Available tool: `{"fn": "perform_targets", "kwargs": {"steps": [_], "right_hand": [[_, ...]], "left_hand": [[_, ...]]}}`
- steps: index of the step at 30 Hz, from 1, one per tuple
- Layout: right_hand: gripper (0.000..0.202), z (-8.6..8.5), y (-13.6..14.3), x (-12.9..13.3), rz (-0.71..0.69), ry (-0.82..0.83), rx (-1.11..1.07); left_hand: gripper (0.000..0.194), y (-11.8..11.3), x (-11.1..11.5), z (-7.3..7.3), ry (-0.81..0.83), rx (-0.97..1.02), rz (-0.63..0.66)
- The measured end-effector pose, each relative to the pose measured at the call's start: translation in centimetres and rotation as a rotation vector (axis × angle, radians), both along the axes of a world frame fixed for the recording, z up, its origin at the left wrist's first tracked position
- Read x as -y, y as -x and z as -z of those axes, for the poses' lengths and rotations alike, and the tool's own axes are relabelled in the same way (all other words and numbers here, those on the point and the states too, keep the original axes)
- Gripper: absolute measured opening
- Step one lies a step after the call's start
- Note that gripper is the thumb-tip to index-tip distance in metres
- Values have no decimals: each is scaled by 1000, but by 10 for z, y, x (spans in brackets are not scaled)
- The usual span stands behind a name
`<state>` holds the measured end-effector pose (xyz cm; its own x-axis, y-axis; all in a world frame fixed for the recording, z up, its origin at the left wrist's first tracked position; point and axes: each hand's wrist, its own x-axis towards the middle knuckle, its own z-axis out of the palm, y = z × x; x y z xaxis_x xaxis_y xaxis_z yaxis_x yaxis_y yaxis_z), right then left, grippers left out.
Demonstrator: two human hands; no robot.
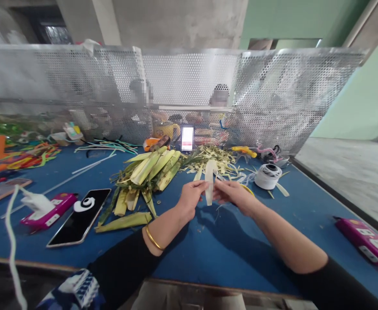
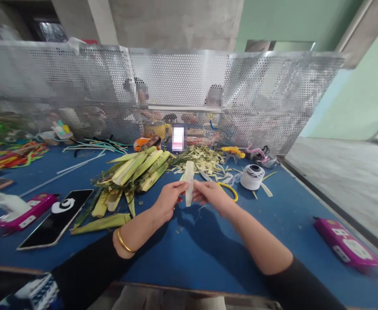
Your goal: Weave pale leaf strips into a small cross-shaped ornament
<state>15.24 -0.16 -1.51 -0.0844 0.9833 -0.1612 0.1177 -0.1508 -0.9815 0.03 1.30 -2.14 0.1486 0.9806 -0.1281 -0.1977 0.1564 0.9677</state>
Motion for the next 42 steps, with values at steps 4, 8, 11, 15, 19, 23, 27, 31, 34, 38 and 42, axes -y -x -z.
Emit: {"fn": "perform_targets", "kwargs": {"steps": [4,8,11,15,19,23,27,31,34,38,42], "right_hand": [[31,12,21,19,-23,-39,7],[29,15,15,14,169,-122,-2],[26,13,3,8,271,-255,98],[23,9,-9,7,163,-370,417],[23,3,-10,13,42,-449,599],[21,-4,-13,16,5,-450,617],[23,-9,-33,12,151,-472,801],[26,-2,-56,6,171,-332,1258],[33,9,-60,0,-7,-258,1392],[41,16,-61,-6,-7,-226,1366],[56,9,-69,-6,31,-188,1300]], "left_hand": [[22,0,-2,2,13,60,-20],[18,1,-2,0,-8,-6,-91],[29,2,2,-3,-133,-242,-35],[20,6,8,-9,-832,-596,96],[17,11,2,-11,-975,-838,167],[25,14,-5,-10,-755,-919,228],[28,14,-5,-11,-639,-855,215],[29,14,-4,-13,-551,-813,137],[29,14,-5,-12,-529,-790,109],[30,14,-8,-8,-466,-759,83],[31,16,-13,-5,-433,-724,69]]}}
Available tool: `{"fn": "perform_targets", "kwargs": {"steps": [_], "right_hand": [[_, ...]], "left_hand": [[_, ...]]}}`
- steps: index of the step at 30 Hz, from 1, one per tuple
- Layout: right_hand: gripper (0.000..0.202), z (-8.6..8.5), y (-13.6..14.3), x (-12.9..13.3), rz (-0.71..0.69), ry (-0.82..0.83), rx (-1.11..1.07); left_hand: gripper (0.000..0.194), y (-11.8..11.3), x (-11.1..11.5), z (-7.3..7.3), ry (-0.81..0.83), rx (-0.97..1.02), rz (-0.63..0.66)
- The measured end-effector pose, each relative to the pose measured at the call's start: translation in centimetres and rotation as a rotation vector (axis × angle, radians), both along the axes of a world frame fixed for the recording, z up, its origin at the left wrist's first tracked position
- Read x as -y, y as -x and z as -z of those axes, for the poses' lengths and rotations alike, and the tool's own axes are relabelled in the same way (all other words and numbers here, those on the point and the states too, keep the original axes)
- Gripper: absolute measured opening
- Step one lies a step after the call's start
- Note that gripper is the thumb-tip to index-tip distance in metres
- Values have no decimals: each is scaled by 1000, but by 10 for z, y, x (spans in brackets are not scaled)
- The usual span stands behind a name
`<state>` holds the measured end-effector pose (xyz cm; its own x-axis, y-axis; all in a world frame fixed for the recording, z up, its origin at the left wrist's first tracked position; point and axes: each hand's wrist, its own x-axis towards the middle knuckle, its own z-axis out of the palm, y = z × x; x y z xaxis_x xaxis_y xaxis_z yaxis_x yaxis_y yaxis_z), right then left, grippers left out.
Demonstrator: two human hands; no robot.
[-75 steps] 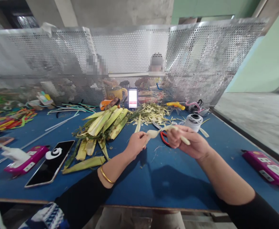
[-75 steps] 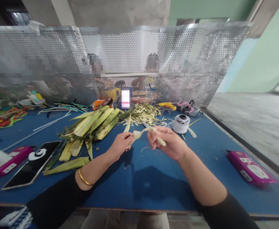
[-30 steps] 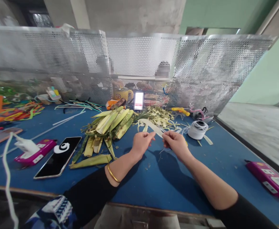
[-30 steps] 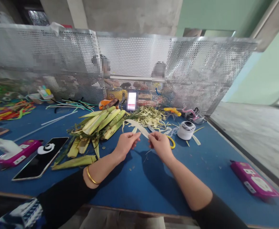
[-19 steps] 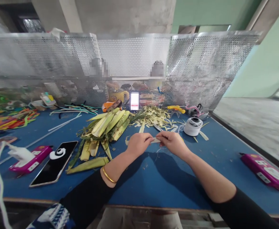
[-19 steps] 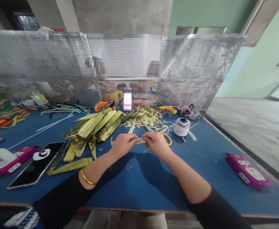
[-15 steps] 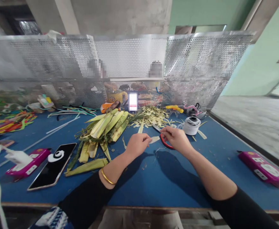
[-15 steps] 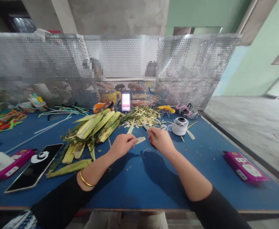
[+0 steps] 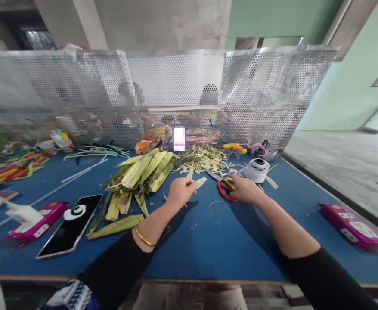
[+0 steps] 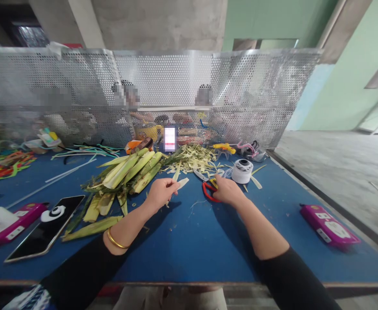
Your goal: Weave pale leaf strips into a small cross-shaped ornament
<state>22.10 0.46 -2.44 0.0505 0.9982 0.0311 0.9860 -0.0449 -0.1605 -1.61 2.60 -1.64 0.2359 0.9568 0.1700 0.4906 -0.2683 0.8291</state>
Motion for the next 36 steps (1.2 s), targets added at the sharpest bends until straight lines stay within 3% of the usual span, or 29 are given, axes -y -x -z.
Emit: {"fn": "perform_targets", "kwargs": {"steps": [3,7,12,17,21,26,36], "right_hand": [[62,-7,-4,2,77,52,-343],[40,-14,0,9,122,121,-882],[35,-20,19,18,-99,-11,-1209],[58,-16,33,18,-176,-85,-1187],[53,-9,34,19,-257,-57,-1017],[46,-7,34,21,-261,-92,-771],[47,-8,36,20,-263,-63,-746]], "left_hand": [[30,1,-4,3,32,26,-18],[28,1,-9,7,55,79,-55],[28,4,-17,9,11,121,-122],[27,7,-22,6,17,250,-158],[24,8,-21,3,48,348,-204],[26,6,-18,2,52,341,-172],[26,4,-15,4,30,283,-111]]}}
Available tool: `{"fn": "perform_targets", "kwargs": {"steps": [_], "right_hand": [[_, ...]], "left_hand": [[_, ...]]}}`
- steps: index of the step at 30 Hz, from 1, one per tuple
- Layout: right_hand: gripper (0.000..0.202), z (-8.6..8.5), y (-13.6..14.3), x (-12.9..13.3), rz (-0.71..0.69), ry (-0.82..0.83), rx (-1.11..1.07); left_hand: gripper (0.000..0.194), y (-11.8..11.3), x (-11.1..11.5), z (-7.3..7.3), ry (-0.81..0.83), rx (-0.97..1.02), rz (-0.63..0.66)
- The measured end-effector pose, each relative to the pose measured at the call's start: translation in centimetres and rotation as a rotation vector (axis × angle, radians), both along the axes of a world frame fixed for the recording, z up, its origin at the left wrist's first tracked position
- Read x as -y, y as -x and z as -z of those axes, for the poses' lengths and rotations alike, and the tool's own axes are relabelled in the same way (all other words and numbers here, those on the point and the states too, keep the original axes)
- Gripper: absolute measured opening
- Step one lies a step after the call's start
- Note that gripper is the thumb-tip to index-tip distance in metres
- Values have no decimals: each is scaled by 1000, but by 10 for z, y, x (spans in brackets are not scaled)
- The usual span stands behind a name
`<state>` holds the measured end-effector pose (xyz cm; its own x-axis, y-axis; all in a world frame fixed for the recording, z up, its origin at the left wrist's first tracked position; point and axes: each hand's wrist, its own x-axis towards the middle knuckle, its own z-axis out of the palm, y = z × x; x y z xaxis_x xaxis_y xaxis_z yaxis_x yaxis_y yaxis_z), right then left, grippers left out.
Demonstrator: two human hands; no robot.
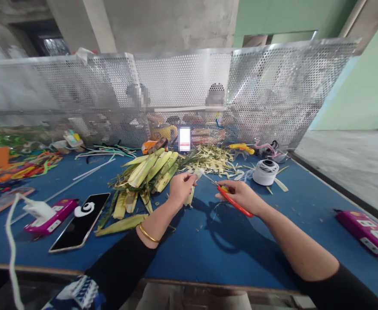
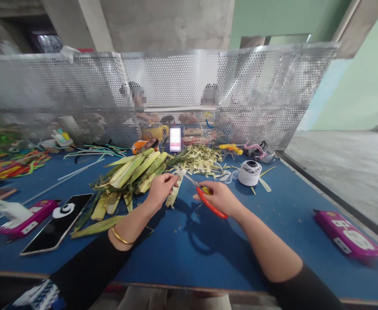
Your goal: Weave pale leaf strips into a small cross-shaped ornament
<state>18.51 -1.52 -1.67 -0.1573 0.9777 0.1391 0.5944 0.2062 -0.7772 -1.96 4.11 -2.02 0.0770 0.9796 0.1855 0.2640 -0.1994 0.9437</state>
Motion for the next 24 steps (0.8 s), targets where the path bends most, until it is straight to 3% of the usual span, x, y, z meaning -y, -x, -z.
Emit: {"fn": "perform_targets", "kwargs": {"steps": [7,14,16,21,24], "right_hand": [[44,2,2,-1,-7,26,-24],[50,-19,-26,0,514,-177,338],[47,-24,-34,1,495,-153,400],[43,-19,-19,6,208,17,541],[43,-12,1,11,276,59,783]], "left_hand": [[28,1,-1,1,0,-12,7],[37,1,2,-1,-108,-132,4],[37,1,5,-5,-153,-162,-11],[36,1,10,-12,-252,-224,-39],[33,1,12,-12,-278,-274,-19]]}}
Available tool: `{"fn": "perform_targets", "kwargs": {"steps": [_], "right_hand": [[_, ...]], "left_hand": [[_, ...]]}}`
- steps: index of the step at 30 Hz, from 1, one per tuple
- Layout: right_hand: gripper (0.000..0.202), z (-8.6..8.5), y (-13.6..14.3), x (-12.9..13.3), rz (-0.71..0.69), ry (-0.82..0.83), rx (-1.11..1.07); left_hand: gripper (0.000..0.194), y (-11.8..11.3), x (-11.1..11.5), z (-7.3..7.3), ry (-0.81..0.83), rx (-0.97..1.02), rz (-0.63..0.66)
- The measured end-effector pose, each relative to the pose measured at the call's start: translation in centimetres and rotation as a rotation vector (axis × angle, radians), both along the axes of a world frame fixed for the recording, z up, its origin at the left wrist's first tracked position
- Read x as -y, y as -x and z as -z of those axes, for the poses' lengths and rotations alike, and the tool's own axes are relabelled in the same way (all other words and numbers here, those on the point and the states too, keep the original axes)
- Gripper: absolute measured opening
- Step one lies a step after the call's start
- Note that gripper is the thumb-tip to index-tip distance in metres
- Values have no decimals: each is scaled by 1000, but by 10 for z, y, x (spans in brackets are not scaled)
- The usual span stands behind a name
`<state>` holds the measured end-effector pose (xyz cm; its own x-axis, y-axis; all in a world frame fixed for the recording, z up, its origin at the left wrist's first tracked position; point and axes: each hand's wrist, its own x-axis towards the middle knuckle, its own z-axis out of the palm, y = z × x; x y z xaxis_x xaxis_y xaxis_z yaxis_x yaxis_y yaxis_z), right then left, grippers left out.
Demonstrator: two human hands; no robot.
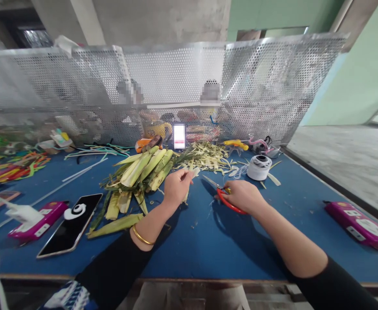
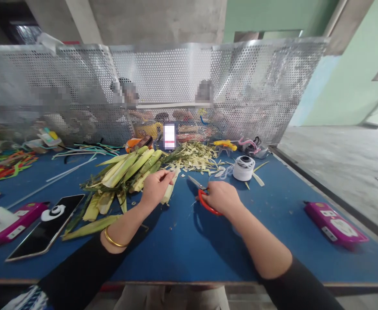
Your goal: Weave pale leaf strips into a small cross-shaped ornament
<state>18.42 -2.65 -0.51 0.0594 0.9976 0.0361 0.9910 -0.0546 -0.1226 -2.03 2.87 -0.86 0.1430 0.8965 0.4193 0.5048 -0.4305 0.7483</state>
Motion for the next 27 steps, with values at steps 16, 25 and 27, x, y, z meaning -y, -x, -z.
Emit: {"fn": "perform_targets", "kwargs": {"steps": [16,25,27], "right_hand": [[20,13,10,2,-538,-384,-319],[21,5,-2,-2,-496,-378,-145],[21,6,0,-2,-541,-329,-78]], "left_hand": [[26,-10,16,3,71,-237,360],[41,0,6,-5,12,-408,379],[41,1,4,-7,10,-454,381]]}}
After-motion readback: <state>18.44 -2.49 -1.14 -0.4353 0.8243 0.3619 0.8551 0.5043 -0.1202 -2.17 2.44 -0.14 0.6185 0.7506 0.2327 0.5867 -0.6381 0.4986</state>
